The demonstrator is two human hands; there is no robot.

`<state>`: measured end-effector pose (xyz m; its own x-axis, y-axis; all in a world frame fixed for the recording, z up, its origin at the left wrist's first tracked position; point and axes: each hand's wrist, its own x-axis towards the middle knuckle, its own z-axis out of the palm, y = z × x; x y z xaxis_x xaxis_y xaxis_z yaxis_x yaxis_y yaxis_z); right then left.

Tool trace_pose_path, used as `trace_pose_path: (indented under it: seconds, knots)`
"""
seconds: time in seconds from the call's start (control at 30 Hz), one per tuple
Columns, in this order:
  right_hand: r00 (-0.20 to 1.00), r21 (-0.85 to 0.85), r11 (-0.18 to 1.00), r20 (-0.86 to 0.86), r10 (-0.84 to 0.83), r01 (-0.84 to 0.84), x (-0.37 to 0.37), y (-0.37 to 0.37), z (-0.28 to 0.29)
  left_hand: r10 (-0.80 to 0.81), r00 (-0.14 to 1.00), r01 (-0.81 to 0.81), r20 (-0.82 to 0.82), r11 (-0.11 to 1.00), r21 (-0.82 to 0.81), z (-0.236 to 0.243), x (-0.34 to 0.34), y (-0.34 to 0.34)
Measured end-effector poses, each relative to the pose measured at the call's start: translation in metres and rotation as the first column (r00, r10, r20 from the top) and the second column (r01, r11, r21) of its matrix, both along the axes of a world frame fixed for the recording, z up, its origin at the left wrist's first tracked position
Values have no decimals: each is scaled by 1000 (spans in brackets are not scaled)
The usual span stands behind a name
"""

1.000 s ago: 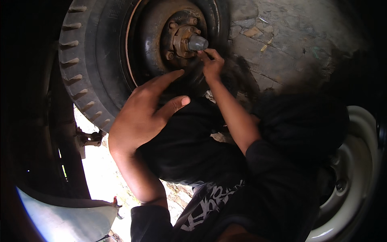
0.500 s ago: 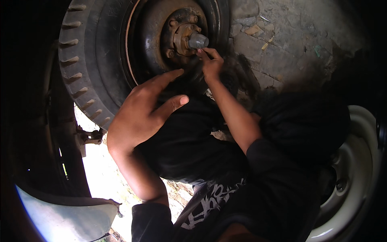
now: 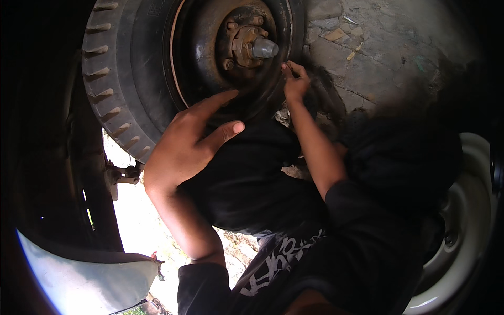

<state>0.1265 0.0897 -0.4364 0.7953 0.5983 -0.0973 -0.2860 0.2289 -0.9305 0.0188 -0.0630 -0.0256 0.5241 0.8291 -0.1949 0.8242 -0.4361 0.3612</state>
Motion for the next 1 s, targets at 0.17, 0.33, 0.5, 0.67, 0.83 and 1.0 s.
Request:
trace_pose_path:
  seconds: [0.17, 0.33, 0.5, 0.67, 0.83, 1.0]
  knots:
    - [990, 23, 999, -134, 31, -28, 14, -2, 9, 15, 999, -15, 30, 1000, 4, 0, 1, 1]
    - [951, 134, 989, -293, 100, -63, 35, -13, 69, -28, 999, 27, -31, 999, -32, 5, 5, 4]
    - [945, 278, 956, -276, 174, -95, 68, -16, 133, -100, 995, 101, 18, 993, -62, 11, 16, 33]
    - [944, 476, 877, -260, 202, -57, 94, -31, 174, -190, 982, 187, -14, 948, 258, 21, 43, 69]
    - [903, 473, 880, -361, 232, -37, 92, -39, 187, -224, 957, 170, 186, 948, 269, 12, 60, 99]
    - [916, 356, 927, -324, 238, -116, 81, -48, 185, -285, 925, 262, 250, 957, 124, 7, 52, 87]
